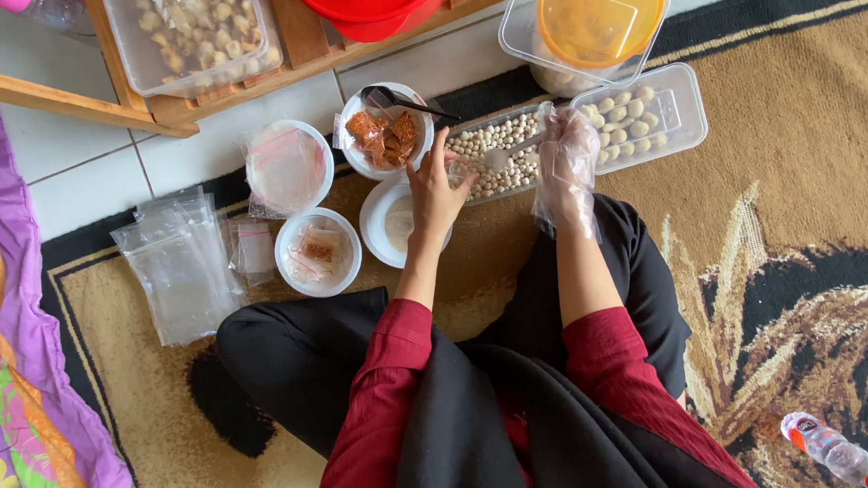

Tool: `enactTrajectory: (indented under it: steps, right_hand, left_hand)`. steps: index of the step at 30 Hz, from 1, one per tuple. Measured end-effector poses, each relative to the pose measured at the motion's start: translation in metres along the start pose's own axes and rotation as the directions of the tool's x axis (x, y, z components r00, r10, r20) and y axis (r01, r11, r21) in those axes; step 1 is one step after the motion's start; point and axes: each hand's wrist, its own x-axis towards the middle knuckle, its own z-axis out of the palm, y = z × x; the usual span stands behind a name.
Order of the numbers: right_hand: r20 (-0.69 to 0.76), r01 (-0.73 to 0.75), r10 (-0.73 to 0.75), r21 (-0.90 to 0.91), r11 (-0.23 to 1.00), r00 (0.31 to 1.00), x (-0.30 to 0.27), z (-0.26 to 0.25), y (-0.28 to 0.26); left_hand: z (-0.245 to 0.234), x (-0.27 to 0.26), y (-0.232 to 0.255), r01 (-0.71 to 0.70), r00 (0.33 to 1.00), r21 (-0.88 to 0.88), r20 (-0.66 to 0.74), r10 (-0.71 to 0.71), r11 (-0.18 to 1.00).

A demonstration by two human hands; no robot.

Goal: Packaging various small food items into plastic bags using a spoon

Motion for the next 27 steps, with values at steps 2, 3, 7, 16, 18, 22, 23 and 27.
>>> enactTrajectory:
  steps: [2, 3, 7, 16, 18, 22, 23, 27]
  right_hand:
    - [-0.015, -0.034, 0.034, 0.008, 0.999, 0.999, 0.003, -0.001, -0.001]
    - [-0.026, -0.063, 0.063, 0.022, 0.998, 0.998, 0.006, 0.001, -0.003]
    - [-0.028, -0.082, 0.083, 0.047, 0.996, 0.996, 0.010, -0.009, -0.001]
    - [-0.052, -0.126, 0.120, -0.113, 0.986, 0.991, 0.019, -0.011, 0.012]
    - [-0.030, -0.175, 0.174, -0.031, 0.984, 0.984, 0.021, -0.010, 0.021]
    - [-0.072, -0.188, 0.189, 0.012, 0.982, 0.979, 0.020, -0.011, 0.010]
    - [-0.059, -0.190, 0.190, 0.010, 0.982, 0.980, 0.019, -0.012, 0.006]
    - [-0.043, -0.154, 0.159, 0.095, 0.983, 0.986, 0.016, -0.016, -0.013]
  left_hand:
    - [-0.004, -0.002, 0.008, 0.014, 1.000, -0.006, 0.006, -0.014, 1.000]
    - [-0.008, 0.000, 0.012, 0.025, 1.000, -0.008, 0.004, -0.025, 1.000]
    - [-0.009, -0.001, 0.012, 0.042, 0.999, -0.017, 0.010, -0.042, 0.999]
    - [-0.007, 0.001, 0.008, 0.050, 0.999, 0.017, 0.021, -0.050, 0.999]
    - [-0.006, 0.001, 0.007, 0.032, 0.999, 0.027, 0.022, -0.033, 0.999]
    - [-0.007, 0.003, 0.010, 0.036, 0.999, 0.016, 0.019, -0.036, 0.999]
    - [-0.006, 0.002, 0.010, 0.033, 0.999, 0.012, 0.018, -0.033, 0.999]
    - [-0.004, 0.002, 0.009, 0.022, 1.000, 0.014, 0.022, -0.023, 1.000]
